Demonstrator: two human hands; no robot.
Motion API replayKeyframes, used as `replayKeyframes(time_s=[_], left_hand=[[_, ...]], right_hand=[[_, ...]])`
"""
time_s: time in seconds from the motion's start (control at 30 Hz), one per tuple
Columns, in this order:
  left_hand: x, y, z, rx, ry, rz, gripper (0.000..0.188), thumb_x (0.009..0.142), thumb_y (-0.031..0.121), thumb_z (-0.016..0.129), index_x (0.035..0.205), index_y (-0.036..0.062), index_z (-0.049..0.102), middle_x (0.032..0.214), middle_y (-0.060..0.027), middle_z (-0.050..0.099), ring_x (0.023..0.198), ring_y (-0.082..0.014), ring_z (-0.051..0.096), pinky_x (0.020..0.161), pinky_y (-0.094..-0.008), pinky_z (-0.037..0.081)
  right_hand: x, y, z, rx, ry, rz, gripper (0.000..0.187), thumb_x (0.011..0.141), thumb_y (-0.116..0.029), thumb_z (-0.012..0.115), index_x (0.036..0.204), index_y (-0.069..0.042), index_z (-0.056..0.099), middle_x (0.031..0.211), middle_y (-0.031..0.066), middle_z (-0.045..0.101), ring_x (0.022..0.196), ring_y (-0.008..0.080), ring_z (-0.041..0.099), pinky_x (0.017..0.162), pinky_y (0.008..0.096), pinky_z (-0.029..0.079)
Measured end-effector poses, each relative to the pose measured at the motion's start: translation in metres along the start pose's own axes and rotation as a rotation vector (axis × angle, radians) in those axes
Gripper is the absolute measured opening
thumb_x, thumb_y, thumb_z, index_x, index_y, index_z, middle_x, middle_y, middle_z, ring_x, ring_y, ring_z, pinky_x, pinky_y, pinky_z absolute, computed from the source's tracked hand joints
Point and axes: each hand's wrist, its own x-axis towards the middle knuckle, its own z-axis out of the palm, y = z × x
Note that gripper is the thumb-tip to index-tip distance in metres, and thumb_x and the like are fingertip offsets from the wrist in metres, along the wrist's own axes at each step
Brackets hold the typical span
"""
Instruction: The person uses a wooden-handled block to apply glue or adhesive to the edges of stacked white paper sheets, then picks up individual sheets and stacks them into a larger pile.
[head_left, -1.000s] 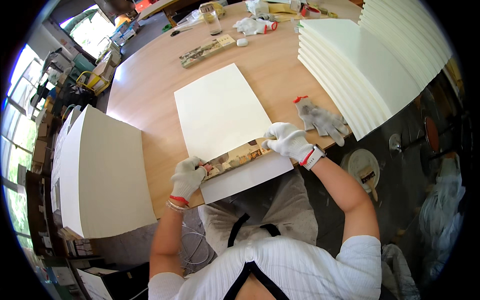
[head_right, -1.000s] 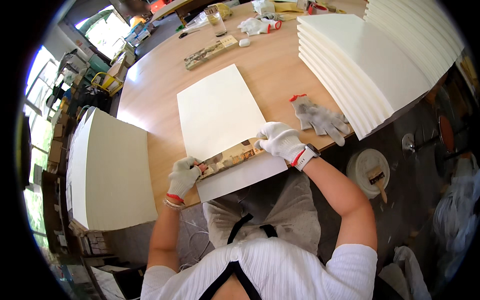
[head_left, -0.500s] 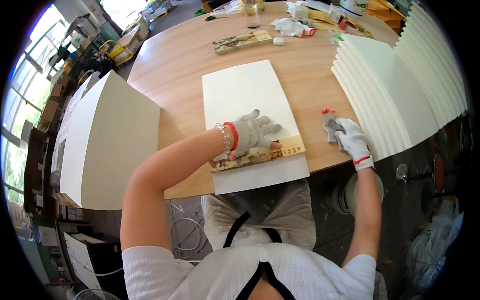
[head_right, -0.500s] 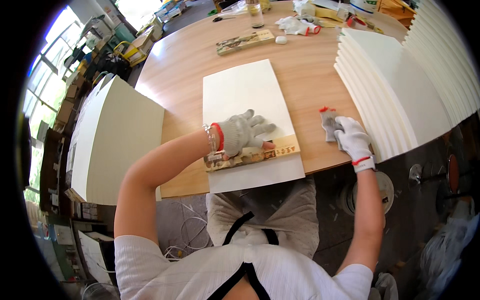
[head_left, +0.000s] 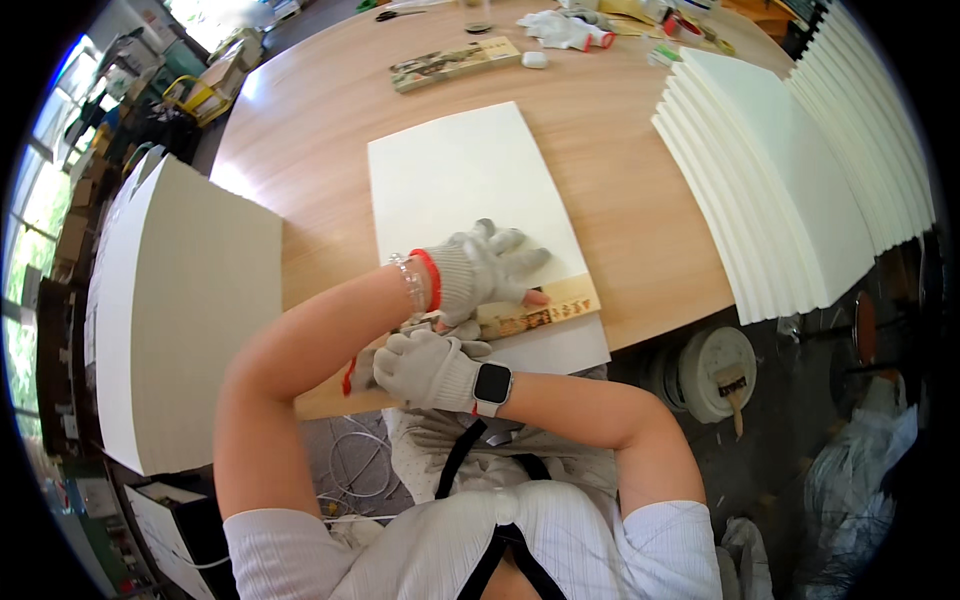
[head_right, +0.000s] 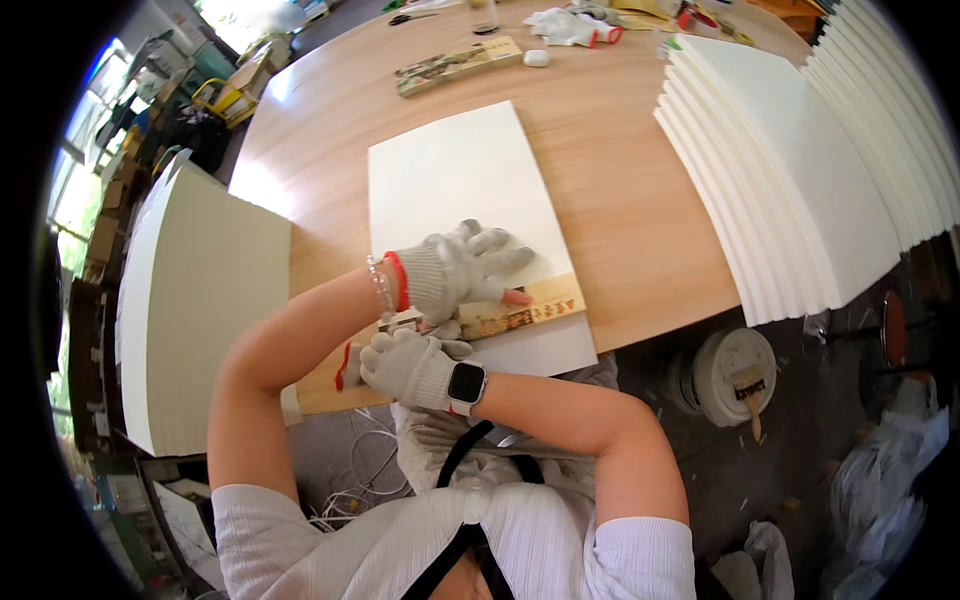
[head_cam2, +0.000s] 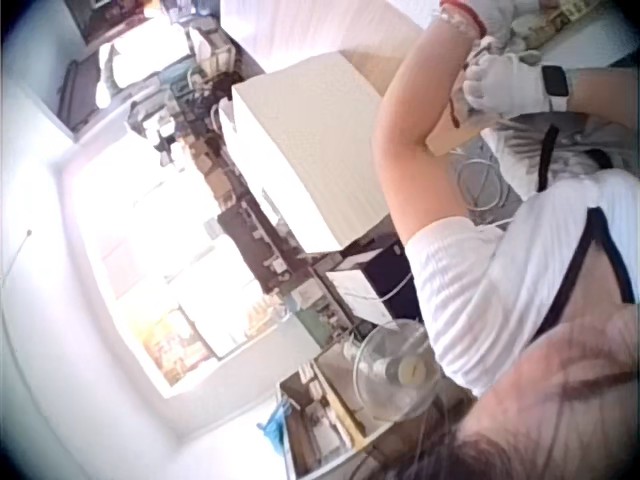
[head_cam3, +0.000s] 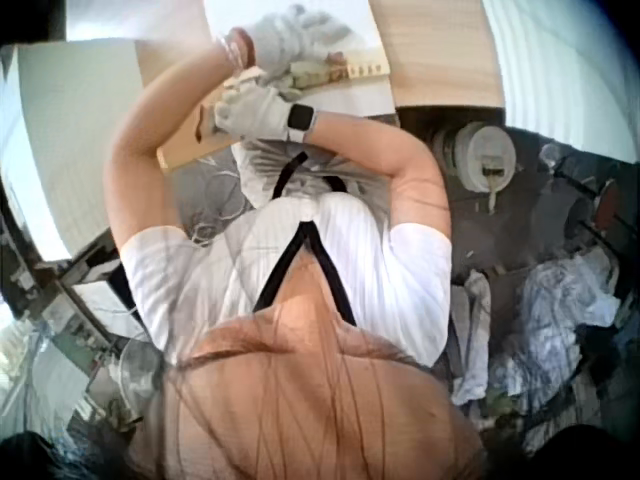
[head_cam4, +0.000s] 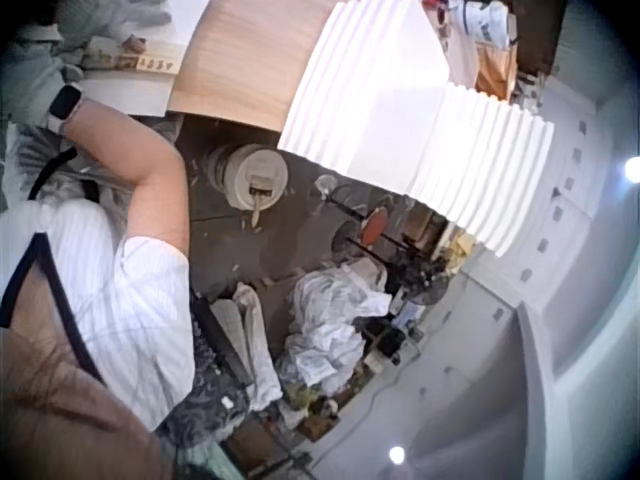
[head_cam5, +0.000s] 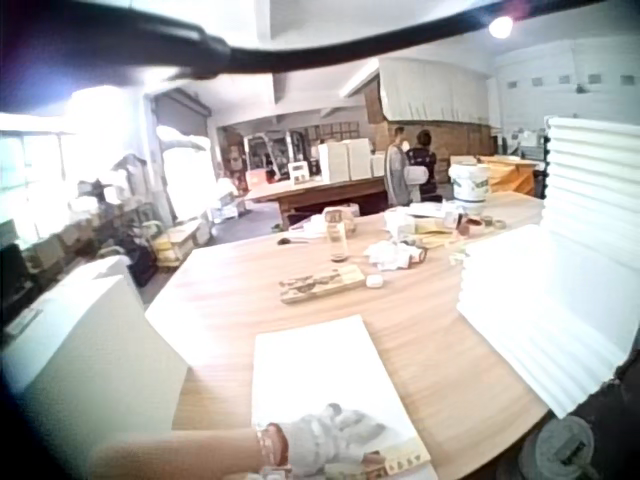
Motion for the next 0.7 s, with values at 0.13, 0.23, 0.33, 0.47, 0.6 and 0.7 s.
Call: replayKeyframes(time_s=[0.13,0.23,0.33,0.47,0.6,0.7], left_hand=[[-0.016,0.002,-0.005,0.164,0.007,0.121,0.121,0.054,0.021,0.089,0.147,0.0509,0.019,0.16,-0.0054,0.01,0.14,-0.0398,0.024,0.108,-0.0442,0.041],[-0.027,0.006,-0.016,0.215,-0.017,0.118,0.124,0.05,0.019,0.091,0.147,0.0515,0.019,0.16,-0.0041,0.01,0.141,-0.0385,0.021,0.109,-0.0437,0.04],[-0.042,0.004,-0.017,0.325,0.059,0.21,0.108,0.06,0.023,0.086,0.146,0.0487,0.025,0.157,-0.0042,0.019,0.137,-0.034,0.03,0.104,-0.0434,0.043],[-0.053,-0.014,0.04,0.374,0.453,0.153,0.048,0.083,0.033,0.066,0.129,0.0266,0.056,0.135,-0.0065,0.051,0.114,-0.0221,0.054,0.083,-0.0404,0.049],[-0.097,0.025,0.084,-0.476,0.438,-0.183,0.039,0.087,0.031,0.063,0.124,0.0176,0.058,0.115,-0.0086,0.06,0.091,-0.0227,0.061,0.068,-0.0407,0.053],[-0.101,0.064,0.14,-2.351,0.067,0.172,0.046,0.094,0.037,0.057,0.125,0.0043,0.049,0.097,-0.0048,0.057,0.073,-0.0164,0.055,0.057,-0.0316,0.052]], right_hand=[[-0.093,0.05,-0.057,-0.181,0.051,0.102,0.009,0.078,-0.017,0.061,0.074,-0.009,0.063,0.066,0.0074,0.06,0.067,0.0214,0.064,0.052,0.033,0.051],[-0.207,0.096,-0.127,-0.445,-0.089,0.421,0.012,0.074,-0.012,0.067,0.084,-0.009,0.062,0.075,0.0091,0.062,0.07,0.0273,0.062,0.065,0.0398,0.05],[-0.215,0.112,-0.136,-0.519,0.341,0.74,0.024,0.078,-0.01,0.066,0.101,-0.006,0.06,0.093,0.0143,0.062,0.085,0.0334,0.062,0.074,0.0434,0.05],[-0.149,0.108,-0.104,0.113,0.36,0.958,0.032,0.087,-0.022,0.062,0.112,-0.003,0.06,0.094,0.0167,0.064,0.088,0.0315,0.063,0.076,0.0382,0.05],[-0.131,0.132,-0.097,0.781,0.417,1.288,0.047,0.087,-0.043,0.065,0.106,0.0,0.061,0.083,0.0065,0.061,0.074,0.0155,0.058,0.062,0.0281,0.047],[-0.118,0.139,-0.104,0.964,0.379,1.205,0.044,0.089,-0.043,0.064,0.101,-0.001,0.062,0.08,0.0005,0.056,0.066,0.0072,0.05,0.055,0.0244,0.044]])
